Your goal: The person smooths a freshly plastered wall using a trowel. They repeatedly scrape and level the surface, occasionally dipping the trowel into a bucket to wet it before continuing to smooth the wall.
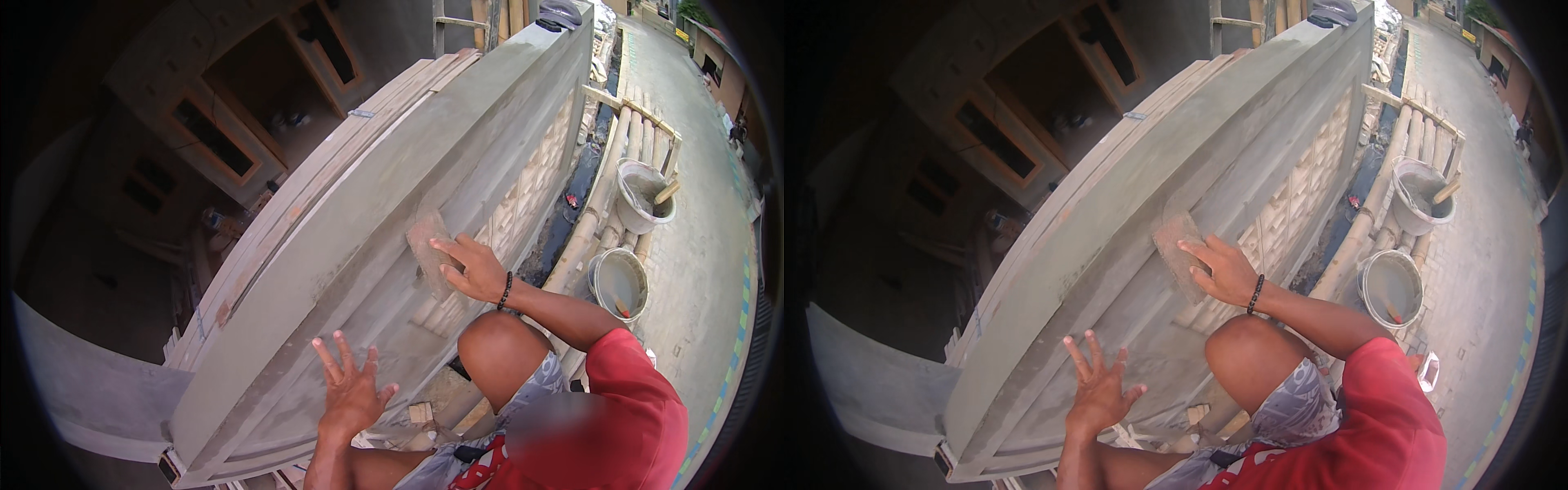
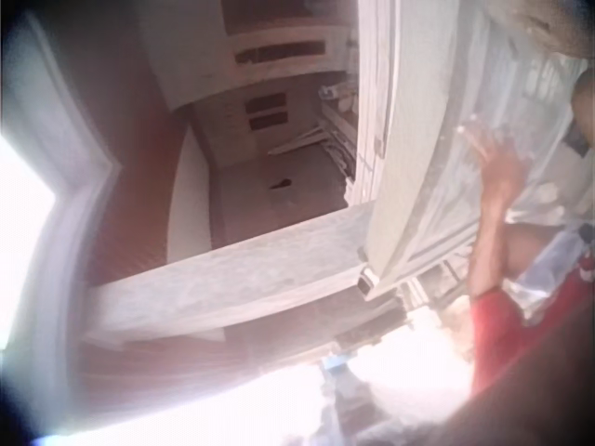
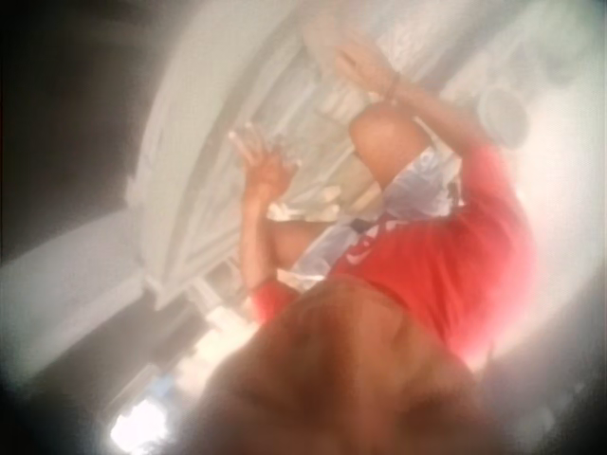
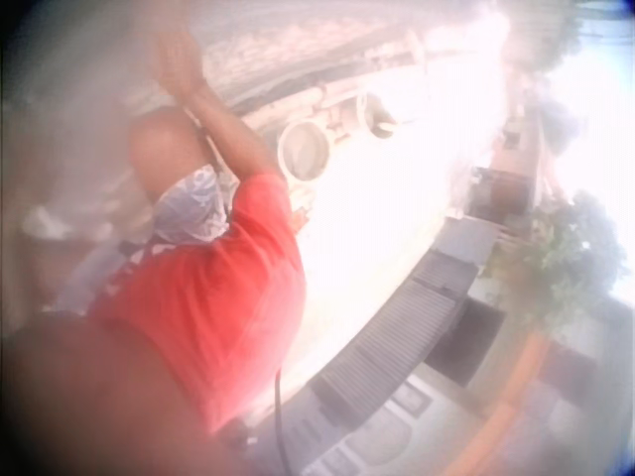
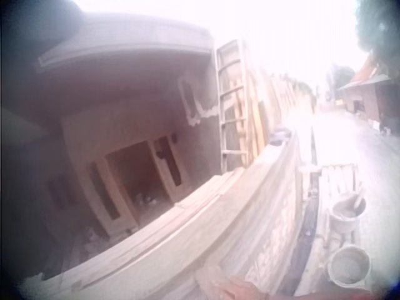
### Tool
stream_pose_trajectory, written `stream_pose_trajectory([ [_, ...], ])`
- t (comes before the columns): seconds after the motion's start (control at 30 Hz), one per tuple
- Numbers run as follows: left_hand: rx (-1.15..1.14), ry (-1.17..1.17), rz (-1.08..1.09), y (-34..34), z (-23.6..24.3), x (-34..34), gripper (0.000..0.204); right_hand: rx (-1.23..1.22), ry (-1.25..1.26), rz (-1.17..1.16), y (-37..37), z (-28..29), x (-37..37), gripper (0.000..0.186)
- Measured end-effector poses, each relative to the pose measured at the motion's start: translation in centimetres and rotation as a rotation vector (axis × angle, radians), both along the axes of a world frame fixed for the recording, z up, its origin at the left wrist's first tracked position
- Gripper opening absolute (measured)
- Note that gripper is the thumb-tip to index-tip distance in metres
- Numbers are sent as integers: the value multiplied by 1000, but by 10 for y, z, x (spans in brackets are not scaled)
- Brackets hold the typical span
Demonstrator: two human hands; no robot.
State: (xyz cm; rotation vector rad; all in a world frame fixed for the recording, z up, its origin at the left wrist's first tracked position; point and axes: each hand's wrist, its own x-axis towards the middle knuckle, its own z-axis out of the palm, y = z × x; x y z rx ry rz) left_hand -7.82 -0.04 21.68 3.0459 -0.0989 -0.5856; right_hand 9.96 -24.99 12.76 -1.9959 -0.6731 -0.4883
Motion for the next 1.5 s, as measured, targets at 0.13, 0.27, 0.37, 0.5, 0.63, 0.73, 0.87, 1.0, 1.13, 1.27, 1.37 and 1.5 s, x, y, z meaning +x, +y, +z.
stream_pose_trajectory([
  [0.13, -2, 11, 0, 8, -4, -4, 76, 312, -213, -183, -2, 35, 31, 46],
  [0.27, -13, 18, -6, 11, -7, -2, 76, 262, -146, -96, 13, 48, 50, 49],
  [0.37, 33, -45, -66, 13, -12, -3, 76, -117, -106, 78, 10, 3, 11, 52],
  [0.5, -3, -13, -50, 14, -10, 1, 74, -230, -138, -37, -51, 20, -4, 54],
  [0.63, -39, -27, -6, 17, -9, -7, 73, -55, 29, -65, -69, 111, 18, 46],
  [0.73, -100, -51, 3, 16, -12, -5, 73, -247, -97, 48, -56, 168, 38, 40],
  [0.87, -90, -42, -1, 17, -12, -3, 74, -628, -143, 164, -14, 208, 49, 41],
  [1.0, -97, -41, 10, 19, -12, -3, 74, -741, -184, 280, 17, 202, 58, 41],
  [1.13, -78, -24, 44, 23, -9, -11, 73, -814, -145, 217, 19, 195, 68, 40],
  [1.27, -107, -26, 11, 16, -10, -3, 73, -825, -169, -42, -88, 190, 167, 42],
  [1.37, -106, -5, 9, 17, -12, -2, 73, -741, -147, -156, -104, 204, 173, 43],
  [1.5, -115, -5, 39, 15, -10, -3, 74, -599, -145, 13, -51, 214, 112, 43],
])
